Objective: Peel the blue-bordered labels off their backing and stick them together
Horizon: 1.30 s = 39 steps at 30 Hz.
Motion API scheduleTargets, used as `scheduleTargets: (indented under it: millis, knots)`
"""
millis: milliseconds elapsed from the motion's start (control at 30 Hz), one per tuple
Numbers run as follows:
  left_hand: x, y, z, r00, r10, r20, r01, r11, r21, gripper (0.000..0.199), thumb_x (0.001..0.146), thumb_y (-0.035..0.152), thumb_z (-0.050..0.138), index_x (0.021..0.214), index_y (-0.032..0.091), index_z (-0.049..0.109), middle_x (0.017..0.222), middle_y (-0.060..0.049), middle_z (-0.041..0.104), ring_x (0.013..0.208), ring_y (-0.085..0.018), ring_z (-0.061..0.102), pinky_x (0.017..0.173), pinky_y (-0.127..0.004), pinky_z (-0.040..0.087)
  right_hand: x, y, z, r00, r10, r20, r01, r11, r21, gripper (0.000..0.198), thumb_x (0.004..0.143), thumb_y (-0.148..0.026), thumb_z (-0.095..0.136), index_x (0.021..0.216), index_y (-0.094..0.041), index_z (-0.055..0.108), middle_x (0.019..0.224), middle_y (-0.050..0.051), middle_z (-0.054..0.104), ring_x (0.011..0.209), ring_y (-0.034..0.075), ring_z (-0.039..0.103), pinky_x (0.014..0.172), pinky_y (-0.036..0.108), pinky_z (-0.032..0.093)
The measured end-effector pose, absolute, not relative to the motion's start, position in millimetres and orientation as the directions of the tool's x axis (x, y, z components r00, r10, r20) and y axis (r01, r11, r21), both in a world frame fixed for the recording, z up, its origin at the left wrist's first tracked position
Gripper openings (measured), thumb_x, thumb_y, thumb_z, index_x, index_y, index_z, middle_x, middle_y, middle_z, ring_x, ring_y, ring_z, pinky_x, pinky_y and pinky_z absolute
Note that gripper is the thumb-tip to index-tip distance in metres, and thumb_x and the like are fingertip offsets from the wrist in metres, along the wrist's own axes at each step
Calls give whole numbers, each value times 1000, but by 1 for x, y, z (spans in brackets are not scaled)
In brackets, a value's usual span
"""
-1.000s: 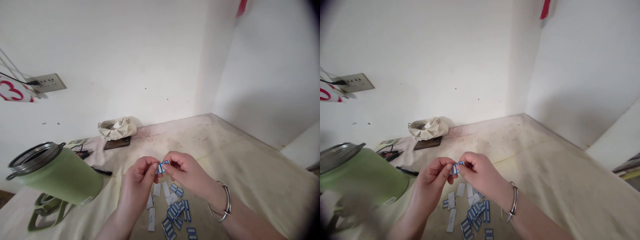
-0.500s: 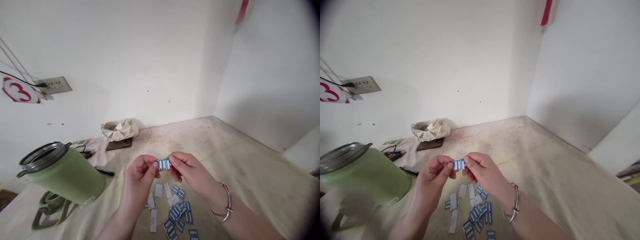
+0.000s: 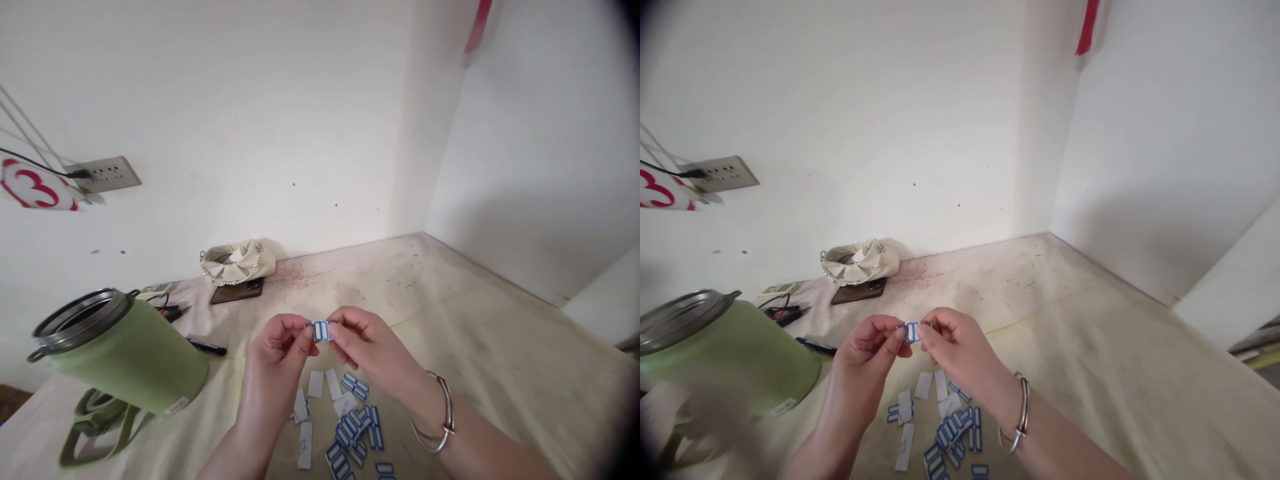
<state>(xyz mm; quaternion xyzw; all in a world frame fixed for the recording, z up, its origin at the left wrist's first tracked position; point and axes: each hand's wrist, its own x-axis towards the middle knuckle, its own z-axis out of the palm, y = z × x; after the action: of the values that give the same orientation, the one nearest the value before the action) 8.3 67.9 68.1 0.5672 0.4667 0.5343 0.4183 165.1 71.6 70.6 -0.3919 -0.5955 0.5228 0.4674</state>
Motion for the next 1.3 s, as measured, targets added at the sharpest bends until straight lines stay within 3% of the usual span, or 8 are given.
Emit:
scheduleTargets:
  millis: [233, 467, 567, 667, 700, 967, 1100, 1300]
  knots:
    - [8, 71, 68, 58, 985, 163, 37, -166, 985, 9, 77, 26, 65, 80, 19, 59, 61, 5, 58, 60, -8, 53, 59, -19, 41, 166, 72, 70, -254, 950, 182, 37, 197, -980, 20, 86, -33, 51, 71, -18, 53, 56, -5, 47, 50, 8, 43, 47, 21, 34]
    - [4, 74, 71, -41, 981, 189, -34, -190, 981, 8, 74, 23, 66, 72, 18, 60, 58, 6, 52, 56, -7, 42, 54, -18, 33, 166, 75, 68, -229, 952, 201, 53, 219, -974, 32, 92, -40, 37, 71, -19, 50, 62, -3, 50, 52, 9, 45, 50, 22, 37]
    - [1, 75, 73, -100, 970, 224, -79, -232, 970, 7, 73, 21, 66, 73, 18, 59, 60, 5, 52, 56, -8, 43, 53, -19, 33, 163, 85, 55, -227, 954, 196, 284, 258, -924, 24, 91, -33, 40, 77, -18, 52, 66, -2, 53, 57, 11, 50, 53, 22, 38]
    - [-1, 76, 74, -124, 964, 235, -109, -249, 962, 8, 73, 21, 66, 73, 18, 59, 61, 5, 53, 55, -8, 44, 53, -19, 33, 155, 93, 30, -389, 907, 162, 653, 396, -646, 15, 87, -26, 45, 89, -18, 58, 82, 3, 60, 71, 13, 55, 64, 24, 41]
    - [-1, 76, 74, -124, 964, 237, -113, -251, 961, 8, 73, 20, 66, 73, 18, 59, 61, 5, 54, 55, -8, 44, 53, -19, 33, 152, 95, 22, -418, 898, 138, 681, 410, -606, 13, 83, -24, 51, 87, -16, 60, 85, 5, 60, 74, 15, 56, 66, 26, 41]
    - [-2, 76, 76, -123, 960, 253, -118, -267, 957, 7, 75, 19, 64, 74, 18, 58, 60, 5, 52, 54, -7, 44, 51, -19, 31, 150, 96, -10, -503, 864, 33, 757, 458, -466, 25, 68, -14, 62, 94, -11, 62, 100, 14, 59, 97, 26, 53, 83, 32, 39]
    - [-2, 74, 78, -122, 958, 260, -136, -276, 952, 6, 74, 19, 64, 74, 18, 58, 60, 5, 53, 54, -7, 44, 50, -19, 31, 154, 97, -13, -507, 862, -13, 768, 445, -461, 24, 67, -11, 59, 92, -12, 62, 95, 13, 63, 89, 24, 56, 75, 31, 40]
    - [-1, 73, 80, -128, 957, 262, -118, -277, 954, 6, 74, 21, 64, 73, 19, 58, 60, 5, 54, 54, -7, 43, 51, -19, 31, 156, 101, -10, -511, 859, -16, 725, 422, -545, 9, 69, -10, 56, 71, -15, 63, 74, 6, 65, 68, 17, 56, 61, 26, 37]
